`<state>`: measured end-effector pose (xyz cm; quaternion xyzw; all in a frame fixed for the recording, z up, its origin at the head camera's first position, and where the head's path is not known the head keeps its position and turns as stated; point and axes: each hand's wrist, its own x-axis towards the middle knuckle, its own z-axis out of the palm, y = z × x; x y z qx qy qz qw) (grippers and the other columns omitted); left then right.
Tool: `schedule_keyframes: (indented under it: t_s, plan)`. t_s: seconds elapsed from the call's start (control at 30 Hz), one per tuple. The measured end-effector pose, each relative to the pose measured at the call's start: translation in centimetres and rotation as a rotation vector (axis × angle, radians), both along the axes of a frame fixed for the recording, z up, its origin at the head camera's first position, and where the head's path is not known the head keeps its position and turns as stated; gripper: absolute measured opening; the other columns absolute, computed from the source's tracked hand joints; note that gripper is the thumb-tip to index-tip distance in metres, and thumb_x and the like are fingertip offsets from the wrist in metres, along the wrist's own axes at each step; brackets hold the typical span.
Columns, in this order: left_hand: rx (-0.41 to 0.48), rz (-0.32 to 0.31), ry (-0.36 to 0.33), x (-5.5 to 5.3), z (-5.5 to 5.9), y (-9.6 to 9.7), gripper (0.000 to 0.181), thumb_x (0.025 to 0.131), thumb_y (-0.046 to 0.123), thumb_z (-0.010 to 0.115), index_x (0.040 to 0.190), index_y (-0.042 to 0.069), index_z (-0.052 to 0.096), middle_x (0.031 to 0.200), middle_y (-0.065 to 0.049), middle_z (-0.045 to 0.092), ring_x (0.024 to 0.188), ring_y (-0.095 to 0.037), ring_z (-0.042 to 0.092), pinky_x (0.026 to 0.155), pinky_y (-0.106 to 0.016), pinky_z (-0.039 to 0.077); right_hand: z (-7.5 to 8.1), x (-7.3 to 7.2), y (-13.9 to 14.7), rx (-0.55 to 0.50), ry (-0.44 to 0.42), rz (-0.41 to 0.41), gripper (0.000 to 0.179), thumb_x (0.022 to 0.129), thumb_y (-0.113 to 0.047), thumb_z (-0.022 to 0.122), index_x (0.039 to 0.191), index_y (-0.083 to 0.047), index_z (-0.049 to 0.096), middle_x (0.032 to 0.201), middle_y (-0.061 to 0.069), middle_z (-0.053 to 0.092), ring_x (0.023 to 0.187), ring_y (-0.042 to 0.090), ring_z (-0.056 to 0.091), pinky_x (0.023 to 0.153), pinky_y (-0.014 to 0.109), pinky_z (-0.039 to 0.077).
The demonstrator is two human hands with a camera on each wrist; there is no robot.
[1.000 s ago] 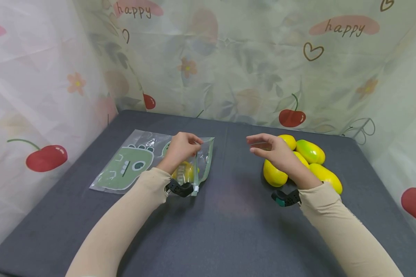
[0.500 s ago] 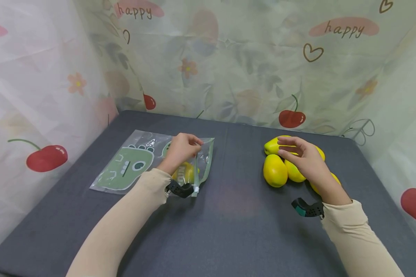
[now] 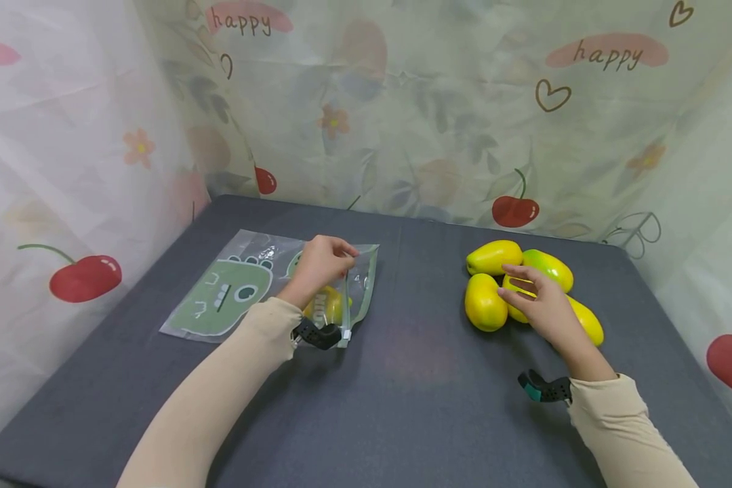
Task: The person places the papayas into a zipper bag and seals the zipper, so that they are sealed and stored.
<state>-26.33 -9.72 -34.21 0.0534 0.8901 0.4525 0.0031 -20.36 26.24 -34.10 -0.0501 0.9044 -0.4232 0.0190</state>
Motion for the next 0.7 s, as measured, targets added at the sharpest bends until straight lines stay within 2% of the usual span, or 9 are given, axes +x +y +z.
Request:
schedule_keyframes:
  t_s: [0.37,0.7]
  plan:
    - [-0.010,0.003,0.006,-0.3,-0.1,0.0,0.022,0.084,0.005,0.059,0.097,0.012,0.075,0.078,-0.006,0.070,0.076,-0.037,0.066,0.050,-0.025,0.040,-1.6,-0.5,-0.1,0.047,-0.083,-0.006,0.064,0.095,-0.035,0.059,0.146,-0.003,0.038,0.149,0.024,0.037,0.136,0.044,0.036,0.104,0.056,0.038]
    - [-0.023,0.000,0.030,-0.3,-0.1,-0.1,0.021,0.084,0.006,0.059,0.096,0.012,0.075,0.076,-0.005,0.070,0.067,-0.030,0.064,0.050,-0.025,0.040,-2.2,-0.8,-0.9,0.111,-0.048,0.044,0.067,0.093,-0.037,0.063,0.145,-0.001,0.040,0.147,0.023,0.042,0.131,0.041,0.044,0.106,0.054,0.038]
